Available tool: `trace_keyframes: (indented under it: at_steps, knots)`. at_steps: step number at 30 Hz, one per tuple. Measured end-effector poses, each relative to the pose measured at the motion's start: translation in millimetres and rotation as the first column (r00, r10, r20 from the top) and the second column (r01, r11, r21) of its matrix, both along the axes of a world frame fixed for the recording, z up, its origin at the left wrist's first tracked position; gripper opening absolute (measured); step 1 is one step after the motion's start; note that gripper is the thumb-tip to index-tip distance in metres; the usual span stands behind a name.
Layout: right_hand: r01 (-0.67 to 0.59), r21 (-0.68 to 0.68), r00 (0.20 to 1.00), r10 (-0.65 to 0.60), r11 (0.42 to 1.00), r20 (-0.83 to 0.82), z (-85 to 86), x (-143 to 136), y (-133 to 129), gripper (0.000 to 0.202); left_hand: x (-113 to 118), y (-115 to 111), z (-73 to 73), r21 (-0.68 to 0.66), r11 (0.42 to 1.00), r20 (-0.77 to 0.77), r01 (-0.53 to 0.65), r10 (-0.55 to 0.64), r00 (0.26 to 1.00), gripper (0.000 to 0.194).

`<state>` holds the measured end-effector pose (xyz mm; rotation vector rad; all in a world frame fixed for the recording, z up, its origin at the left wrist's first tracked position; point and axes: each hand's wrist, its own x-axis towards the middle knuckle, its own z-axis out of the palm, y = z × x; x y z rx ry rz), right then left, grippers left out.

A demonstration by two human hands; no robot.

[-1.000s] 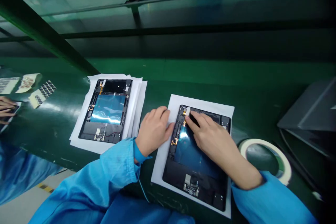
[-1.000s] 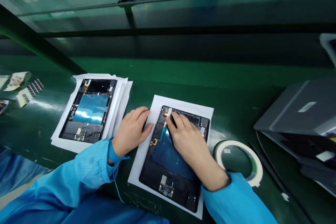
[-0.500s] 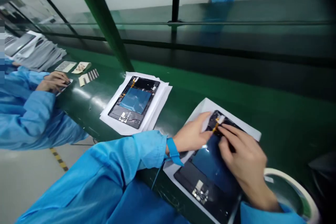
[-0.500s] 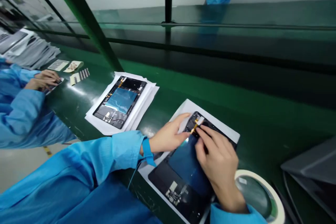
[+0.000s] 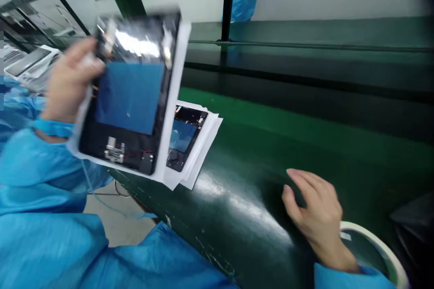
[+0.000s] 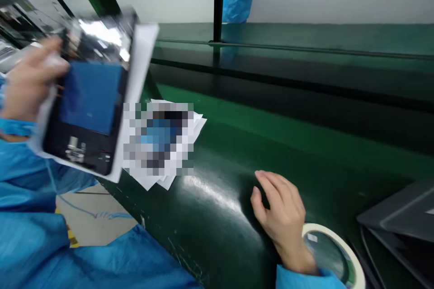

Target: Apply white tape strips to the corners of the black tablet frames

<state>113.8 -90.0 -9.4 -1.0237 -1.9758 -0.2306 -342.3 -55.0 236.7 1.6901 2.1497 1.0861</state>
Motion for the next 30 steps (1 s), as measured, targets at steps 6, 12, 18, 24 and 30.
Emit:
trace_keyframes:
  at_steps: [6,12,18,24,30]
  knots:
    - [-0.028,-0.047,0.999,0.027,0.998,-0.024,-6.2,-4.4,-2.9,0.042,12.6,37.9,-126.3,-0.168,0.983,0.180,0.071,-0.040,0.983,0.053]
    - [-0.029,-0.066,0.999,0.030,0.997,0.012,-6.3,-3.7,-0.9,0.040,10.1,24.6,-115.0,-0.204,0.979,0.020,0.013,-0.009,1.000,0.056]
    - [0.009,-0.145,0.998,0.001,0.989,0.067,0.7,-13.1,4.7,0.027,67.3,-71.2,-106.4,0.359,0.921,-0.353,0.153,-0.018,0.935,0.034]
    - [0.098,-0.163,0.989,-0.078,0.982,0.122,20.8,-7.4,4.1,0.023,207.1,-80.0,-204.8,-0.123,0.468,-0.463,0.875,-0.807,0.366,0.023]
    - [0.290,-0.162,0.957,-0.279,0.943,0.084,37.9,28.9,-43.4,0.026,306.5,-24.7,-218.5,-0.346,0.411,-0.218,0.843,-0.910,0.353,0.019]
